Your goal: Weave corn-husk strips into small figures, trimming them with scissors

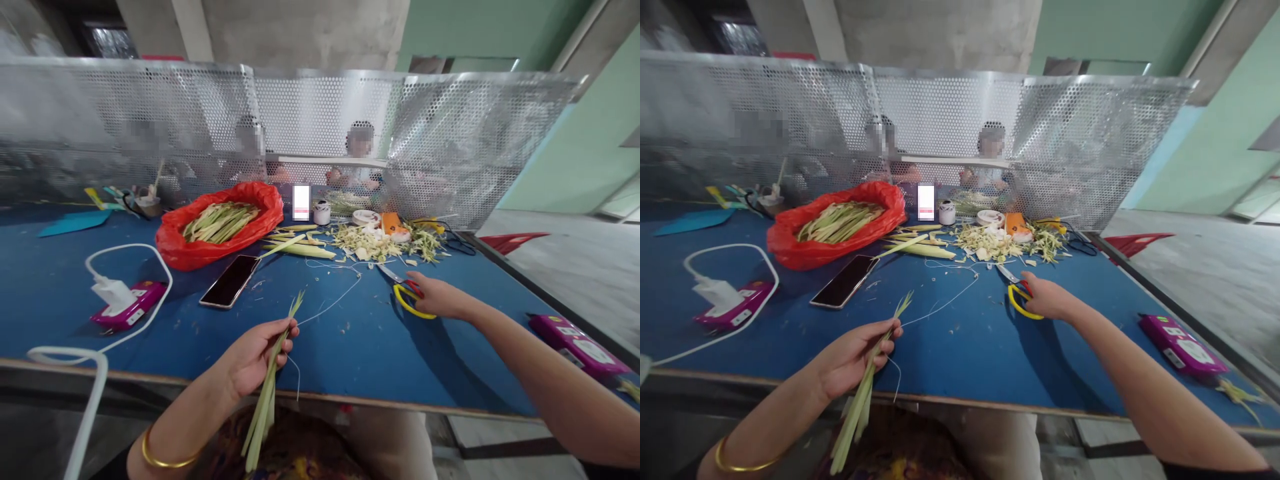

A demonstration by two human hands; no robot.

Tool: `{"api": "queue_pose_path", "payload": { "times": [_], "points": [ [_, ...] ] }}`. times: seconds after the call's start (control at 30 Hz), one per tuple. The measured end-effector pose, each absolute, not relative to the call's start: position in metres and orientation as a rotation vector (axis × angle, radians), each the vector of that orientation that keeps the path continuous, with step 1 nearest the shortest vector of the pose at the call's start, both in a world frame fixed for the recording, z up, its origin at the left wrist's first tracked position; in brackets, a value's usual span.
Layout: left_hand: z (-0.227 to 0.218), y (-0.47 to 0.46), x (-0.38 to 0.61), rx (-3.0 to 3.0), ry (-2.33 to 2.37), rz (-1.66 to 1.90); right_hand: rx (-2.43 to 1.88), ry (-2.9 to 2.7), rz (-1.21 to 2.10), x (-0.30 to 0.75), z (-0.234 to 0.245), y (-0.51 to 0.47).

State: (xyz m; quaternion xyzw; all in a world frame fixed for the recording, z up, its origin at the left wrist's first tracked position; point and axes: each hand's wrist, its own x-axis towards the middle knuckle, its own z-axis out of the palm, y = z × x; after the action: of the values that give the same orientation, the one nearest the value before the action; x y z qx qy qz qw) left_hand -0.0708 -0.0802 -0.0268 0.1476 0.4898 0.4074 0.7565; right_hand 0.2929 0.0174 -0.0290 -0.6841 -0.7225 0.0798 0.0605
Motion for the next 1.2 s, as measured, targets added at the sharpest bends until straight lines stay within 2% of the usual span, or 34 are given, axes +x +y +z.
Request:
{"api": "queue_pose_path", "payload": {
  "times": [0.17,0.2,0.27,0.3,0.47,0.73,0.93,1.07,1.2],
  "points": [
    [-0.029,-0.079,-0.072,0.318,1.041,0.9,-2.06,-1.947,0.655,0.309,-0.017,-0.027],
    [-0.029,-0.079,-0.072,0.317,1.035,0.9,-2.022,-1.871,0.793,0.309,-0.015,-0.042],
    [-0.028,-0.079,-0.072,0.32,1.024,0.893,-1.712,-1.395,1.407,0.304,-0.014,-0.071],
    [-0.028,-0.079,-0.072,0.322,1.021,0.891,-1.611,-1.229,1.583,0.298,-0.013,-0.084],
    [-0.027,-0.08,-0.072,0.321,1.024,0.894,-1.229,-0.94,2.137,0.252,-0.009,-0.112],
    [-0.03,-0.082,-0.073,0.349,0.978,0.893,-1.215,-1.204,2.29,0.197,-0.005,-0.081],
    [-0.031,-0.082,-0.075,0.349,0.981,0.887,-1.274,-1.345,2.154,0.171,-0.01,-0.067],
    [-0.031,-0.082,-0.077,0.329,0.972,0.885,-1.297,-1.392,2.104,0.173,-0.01,-0.069],
    [-0.027,-0.082,-0.078,0.274,0.975,0.901,-1.197,-1.394,2.198,0.202,-0.005,-0.075]
  ]
}}
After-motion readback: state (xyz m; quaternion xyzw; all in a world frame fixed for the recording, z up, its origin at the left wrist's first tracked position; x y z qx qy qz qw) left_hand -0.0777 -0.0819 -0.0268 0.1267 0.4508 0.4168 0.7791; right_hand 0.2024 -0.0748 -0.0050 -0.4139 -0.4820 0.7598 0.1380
